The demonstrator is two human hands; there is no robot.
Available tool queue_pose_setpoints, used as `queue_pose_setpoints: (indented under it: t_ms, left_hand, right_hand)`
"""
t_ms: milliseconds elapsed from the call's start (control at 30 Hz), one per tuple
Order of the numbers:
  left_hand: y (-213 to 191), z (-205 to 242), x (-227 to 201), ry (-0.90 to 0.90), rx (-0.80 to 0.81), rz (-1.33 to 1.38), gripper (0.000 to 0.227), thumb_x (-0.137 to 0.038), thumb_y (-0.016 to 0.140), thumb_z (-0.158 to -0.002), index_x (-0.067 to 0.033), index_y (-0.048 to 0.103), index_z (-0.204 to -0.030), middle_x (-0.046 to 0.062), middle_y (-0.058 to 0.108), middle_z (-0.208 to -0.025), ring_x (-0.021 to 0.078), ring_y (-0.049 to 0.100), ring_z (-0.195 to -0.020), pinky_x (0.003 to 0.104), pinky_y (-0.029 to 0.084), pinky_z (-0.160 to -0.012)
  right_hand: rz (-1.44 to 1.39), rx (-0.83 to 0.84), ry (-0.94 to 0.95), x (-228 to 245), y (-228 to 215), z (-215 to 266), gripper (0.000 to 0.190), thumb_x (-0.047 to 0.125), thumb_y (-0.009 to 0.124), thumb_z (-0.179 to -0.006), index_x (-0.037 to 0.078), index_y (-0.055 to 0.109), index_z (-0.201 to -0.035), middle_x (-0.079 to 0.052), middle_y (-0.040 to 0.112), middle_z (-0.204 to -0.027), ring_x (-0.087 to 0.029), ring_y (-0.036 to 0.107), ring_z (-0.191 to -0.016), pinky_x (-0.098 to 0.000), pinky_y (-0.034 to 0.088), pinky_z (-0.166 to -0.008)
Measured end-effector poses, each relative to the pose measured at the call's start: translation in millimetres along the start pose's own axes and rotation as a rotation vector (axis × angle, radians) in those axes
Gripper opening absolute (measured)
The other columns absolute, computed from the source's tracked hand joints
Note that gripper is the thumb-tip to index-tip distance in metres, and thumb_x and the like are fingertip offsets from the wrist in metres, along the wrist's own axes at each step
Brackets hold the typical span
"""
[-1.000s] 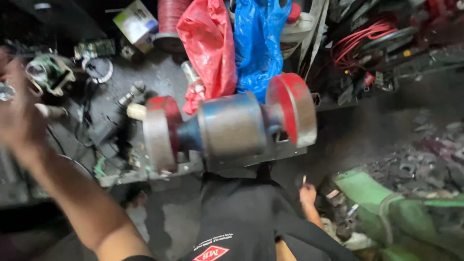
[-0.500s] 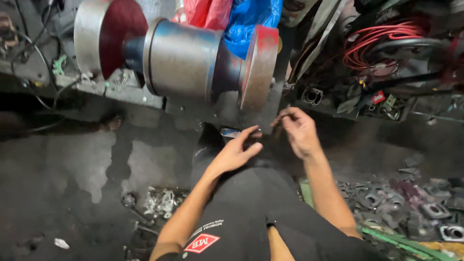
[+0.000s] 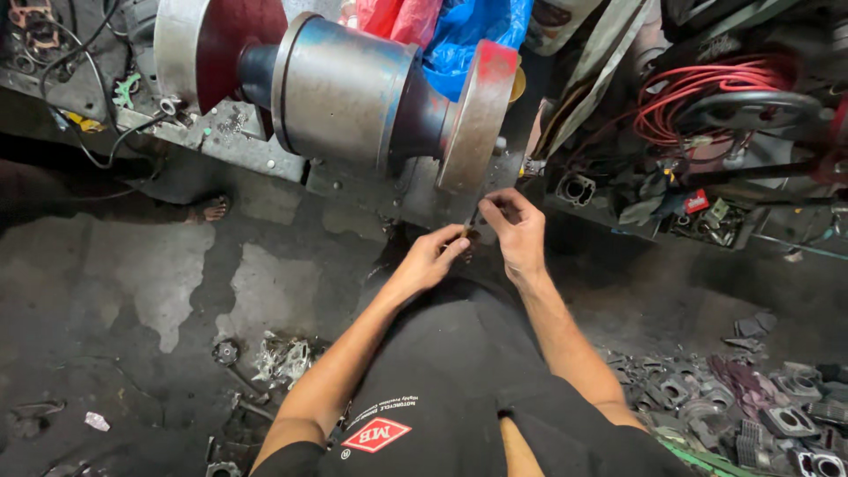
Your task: The person scrapes the surface of a metal engine part with a file, then moves to a bench grinder to sharpen the file, and returns to continue scraping the part. The person handles the engine part and file throughout the process.
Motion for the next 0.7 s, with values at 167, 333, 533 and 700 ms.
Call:
queue_pose_setpoints:
  t_ms: [167,333,533,700]
  left_hand:
    - [-9,-8,9,-0.031,-0.009,0.103,0.034,-0.023,0.064,-0.102,-0.0007,0.068,-0.128,0.006,0.075,-0.108,0.0101,0.066,-0.097,0.028,0.055,-0.087]
    - [-17,-9,4,0.042,0.017,0.061,0.034,-0.022,0.063,-0.103,-0.001,0.069,-0.129,0.007,0.075,-0.113,0.0104,0.066,-0.102,0.029,0.054,-0.091]
    - [-18,-9,5,-0.056,0.038,0.095,0.035,-0.024,0.065,-0.102,-0.0033,0.07,-0.13,0.008,0.076,-0.107,0.0104,0.066,-0.093,0.028,0.056,-0.084]
    - [-18,-8,2,-0.093,0.023,-0.012,0.035,-0.027,0.068,-0.098,-0.0062,0.072,-0.126,0.006,0.079,-0.108,0.0092,0.069,-0.088,0.028,0.056,-0.078]
  right_hand:
    - [-0.032,0.04,-0.089,10,13,-10,0.008,-0.004,0.07,-0.094,-0.003,0.068,-0.102,0.001,0.063,-0.1,-0.007,0.06,-0.094,-0.0224,0.047,-0.086]
    - [-0.012,0.035,-0.131,14,15,-12,0.008,-0.007,0.069,-0.094,-0.005,0.066,-0.101,0.0,0.059,-0.103,-0.007,0.059,-0.095,-0.0217,0.047,-0.087]
    - [0.003,0.015,-0.09,14,14,-13,0.006,-0.008,0.069,-0.093,-0.006,0.068,-0.099,0.0,0.062,-0.1,-0.007,0.059,-0.09,-0.0211,0.047,-0.082]
    - [0.011,0.014,-0.117,16,14,-13,0.005,-0.008,0.069,-0.094,-0.006,0.068,-0.099,0.0,0.061,-0.1,-0.006,0.057,-0.091,-0.0204,0.046,-0.082]
Point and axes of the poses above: each hand's wrist, its own z-axis away from the middle knuckle, its own y-axis out of the palm, x = y × z, the point moved 8 cm from there along -z, towards the middle knuckle
